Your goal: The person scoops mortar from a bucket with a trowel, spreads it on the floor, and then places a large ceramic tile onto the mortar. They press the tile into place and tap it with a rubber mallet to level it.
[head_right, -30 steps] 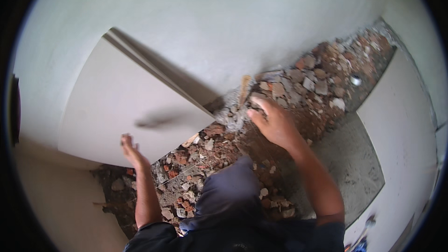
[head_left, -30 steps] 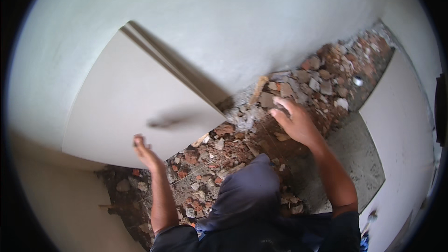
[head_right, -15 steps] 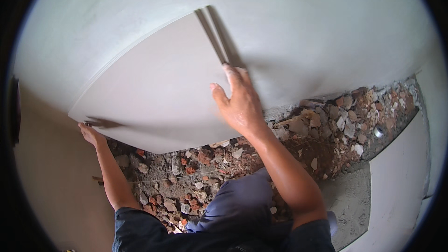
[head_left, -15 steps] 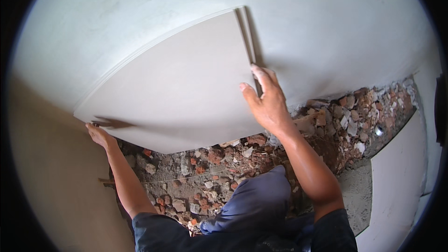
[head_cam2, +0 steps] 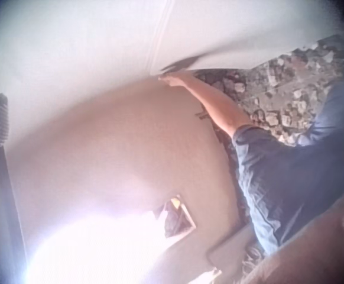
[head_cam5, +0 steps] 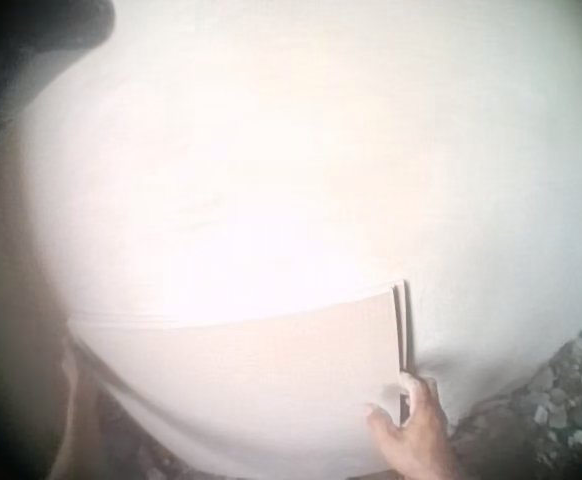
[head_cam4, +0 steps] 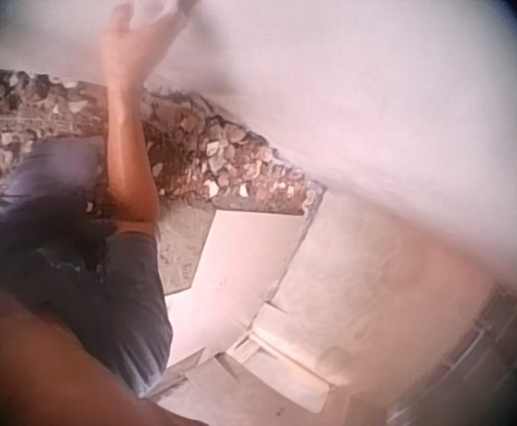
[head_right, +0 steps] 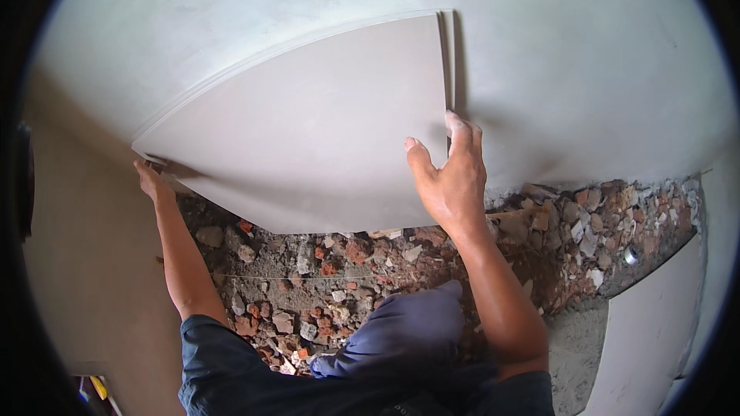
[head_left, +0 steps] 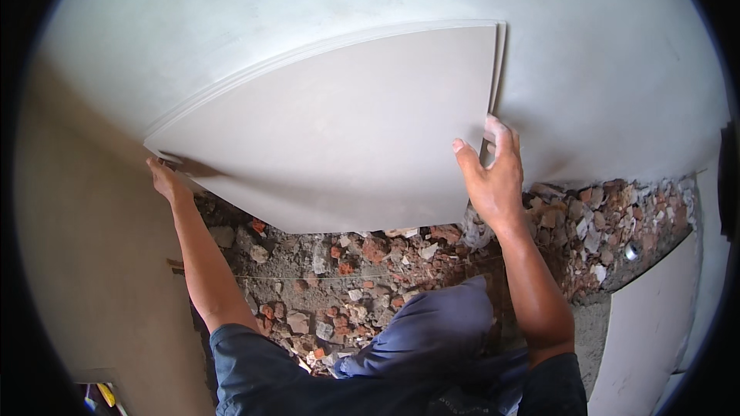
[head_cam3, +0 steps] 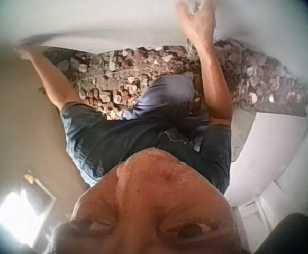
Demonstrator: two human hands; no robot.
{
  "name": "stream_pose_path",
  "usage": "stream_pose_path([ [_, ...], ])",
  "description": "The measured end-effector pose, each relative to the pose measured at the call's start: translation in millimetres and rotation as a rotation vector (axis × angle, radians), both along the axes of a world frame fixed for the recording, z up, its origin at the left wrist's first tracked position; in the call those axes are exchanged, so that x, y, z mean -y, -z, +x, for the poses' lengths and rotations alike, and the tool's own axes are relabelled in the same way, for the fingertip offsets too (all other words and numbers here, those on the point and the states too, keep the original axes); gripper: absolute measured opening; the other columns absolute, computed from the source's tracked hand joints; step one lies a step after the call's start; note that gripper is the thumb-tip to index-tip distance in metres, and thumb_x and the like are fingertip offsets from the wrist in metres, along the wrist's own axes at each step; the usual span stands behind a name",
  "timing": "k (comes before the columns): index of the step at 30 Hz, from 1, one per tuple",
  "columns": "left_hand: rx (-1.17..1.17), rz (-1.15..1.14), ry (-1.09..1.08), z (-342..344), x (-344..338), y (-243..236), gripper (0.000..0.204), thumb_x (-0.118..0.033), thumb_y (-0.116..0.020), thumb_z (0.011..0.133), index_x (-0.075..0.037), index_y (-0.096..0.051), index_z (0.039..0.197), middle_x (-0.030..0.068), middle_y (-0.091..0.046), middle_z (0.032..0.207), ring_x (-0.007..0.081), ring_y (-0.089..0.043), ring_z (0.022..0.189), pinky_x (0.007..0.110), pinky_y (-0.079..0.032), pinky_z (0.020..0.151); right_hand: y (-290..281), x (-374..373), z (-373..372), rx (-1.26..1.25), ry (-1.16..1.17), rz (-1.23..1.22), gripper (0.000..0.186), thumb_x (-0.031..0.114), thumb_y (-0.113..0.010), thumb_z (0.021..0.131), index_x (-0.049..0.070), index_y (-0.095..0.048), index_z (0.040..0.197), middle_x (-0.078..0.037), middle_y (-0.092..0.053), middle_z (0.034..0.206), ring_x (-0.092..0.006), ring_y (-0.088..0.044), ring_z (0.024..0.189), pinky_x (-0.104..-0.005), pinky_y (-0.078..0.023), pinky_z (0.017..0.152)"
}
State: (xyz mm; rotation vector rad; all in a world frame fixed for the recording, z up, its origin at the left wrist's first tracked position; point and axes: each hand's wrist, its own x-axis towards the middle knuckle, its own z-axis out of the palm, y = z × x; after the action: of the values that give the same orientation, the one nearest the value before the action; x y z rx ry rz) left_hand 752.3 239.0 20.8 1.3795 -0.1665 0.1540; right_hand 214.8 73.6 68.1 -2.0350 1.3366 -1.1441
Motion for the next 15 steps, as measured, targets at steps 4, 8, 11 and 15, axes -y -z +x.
stream_pose_path([
  [4, -0.039, 0.012, 0.051, 3.6, -7.2, 3.1, 0.066, -0.049, -0.043, 0.098, 0.008, -0.050, 0.130, 0.0153, -0.057, 0.124, 0.0255, -0.056, 0.109, 0.037, -0.045, 0.092, 3.6, 1.4, 4.2, 0.081, 0.010, 0.013, 0.061, 0.029, -0.070, 0.084, -0.007, -0.043, 0.126, -0.023, -0.047, 0.119, -0.0320, -0.053, 0.106, -0.0428, -0.045, 0.090],
  [8, -0.022, 0.069, -0.012, 2.1, -9.2, 1.6, 0.064, -0.049, -0.042, 0.098, 0.007, -0.051, 0.130, 0.0151, -0.057, 0.123, 0.0250, -0.056, 0.109, 0.037, -0.045, 0.091, 4.1, 7.4, 5.7, 0.158, 0.070, 0.146, 0.058, 0.028, -0.072, 0.082, -0.007, -0.045, 0.120, -0.019, -0.051, 0.111, -0.0280, -0.053, 0.097, -0.0385, -0.045, 0.084],
  [11, 0.018, 0.064, -0.074, -7.4, -15.4, -2.7, 0.065, -0.049, -0.041, 0.099, 0.007, -0.050, 0.130, 0.0148, -0.057, 0.122, 0.0250, -0.056, 0.108, 0.037, -0.045, 0.092, 3.6, 8.6, 0.9, 0.197, 0.074, 0.200, 0.052, 0.024, -0.074, 0.081, -0.007, -0.047, 0.115, -0.016, -0.054, 0.103, -0.0237, -0.053, 0.092, -0.0357, -0.045, 0.081],
  [15, 0.102, 0.031, -0.183, -27.1, -34.7, -1.3, 0.066, -0.049, -0.035, 0.101, 0.008, -0.048, 0.132, 0.0171, -0.053, 0.130, 0.0270, -0.054, 0.112, 0.039, -0.043, 0.095, 5.0, -6.2, -17.1, 0.047, -0.006, 0.041, 0.041, 0.016, -0.074, 0.081, -0.005, -0.052, 0.108, -0.012, -0.058, 0.099, -0.0178, -0.054, 0.086, -0.0332, -0.045, 0.081],
])
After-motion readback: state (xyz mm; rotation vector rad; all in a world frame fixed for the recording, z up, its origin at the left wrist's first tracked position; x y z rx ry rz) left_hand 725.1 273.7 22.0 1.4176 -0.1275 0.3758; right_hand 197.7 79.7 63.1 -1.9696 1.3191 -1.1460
